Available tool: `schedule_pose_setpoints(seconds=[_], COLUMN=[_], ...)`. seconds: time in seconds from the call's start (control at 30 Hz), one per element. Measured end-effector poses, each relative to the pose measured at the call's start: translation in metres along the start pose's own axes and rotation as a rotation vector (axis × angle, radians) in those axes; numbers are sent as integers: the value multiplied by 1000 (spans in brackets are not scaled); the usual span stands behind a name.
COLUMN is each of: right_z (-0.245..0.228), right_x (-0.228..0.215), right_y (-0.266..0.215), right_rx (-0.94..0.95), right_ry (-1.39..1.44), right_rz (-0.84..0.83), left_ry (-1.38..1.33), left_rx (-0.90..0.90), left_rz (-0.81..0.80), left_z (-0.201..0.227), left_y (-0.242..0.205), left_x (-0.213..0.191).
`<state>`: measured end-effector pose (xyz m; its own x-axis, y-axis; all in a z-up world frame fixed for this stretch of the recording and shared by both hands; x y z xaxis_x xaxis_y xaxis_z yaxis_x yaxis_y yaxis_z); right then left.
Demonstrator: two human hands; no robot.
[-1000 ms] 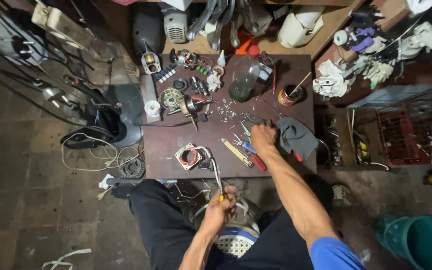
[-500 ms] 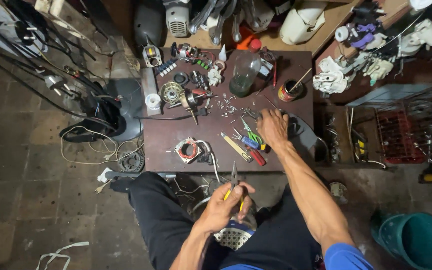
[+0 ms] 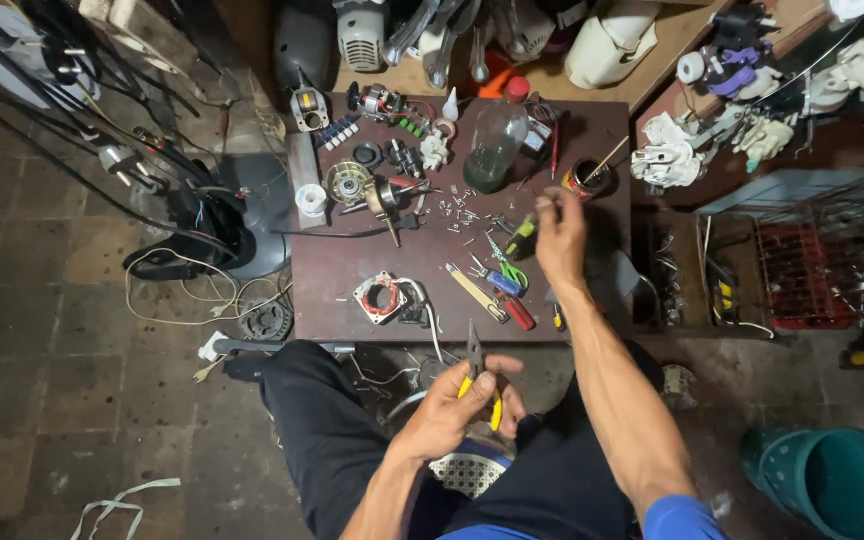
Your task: The person sits cross-legged and works on a cylindrical electrical component, likely a motor stator, by hand. They manipulate the wires and internal parts of the component, then use pliers to cut a wire.
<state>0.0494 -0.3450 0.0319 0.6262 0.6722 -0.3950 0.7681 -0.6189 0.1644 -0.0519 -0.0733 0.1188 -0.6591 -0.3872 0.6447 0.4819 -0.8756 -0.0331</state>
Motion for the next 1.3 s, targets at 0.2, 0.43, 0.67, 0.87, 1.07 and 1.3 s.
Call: schedule_pose_setpoints(seconds=[0.2,0.43,0.67,0.87,1.07,1.3], right_z=[20,37,63,58,-3,-50], right_x=[-48,-14,-57,-10,-28,-84], right_y=[-28,-180,-192,-273,-273,-259], right_rx=[487,1109,963,1507,1318,1028], right_ry=[928,1196,1140,1281,1069,423], right_rz=[543,-139,130,-253,-216,-153], left_ry=[-25,762,718,1085,1498,1469], left_rx=[-22,-73,-52,66,298,244], left_rz=[192,440,566,511,505,422], left_z=[-3,12,28,-14,7,38], left_y=[4,11,5,18,10,6], left_x=[-9,-19,0,-10,5,33])
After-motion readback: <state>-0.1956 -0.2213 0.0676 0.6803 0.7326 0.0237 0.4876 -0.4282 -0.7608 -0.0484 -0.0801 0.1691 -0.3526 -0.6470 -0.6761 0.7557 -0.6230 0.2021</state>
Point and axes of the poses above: each hand's wrist, its own y-axis towards the middle knuckle, its own x-axis out of the palm, z = x × y, the point moved 3 cm from there along y, towards the middle knuckle, and after that the axes turned 1 degree about x, right-handed, at the moved point
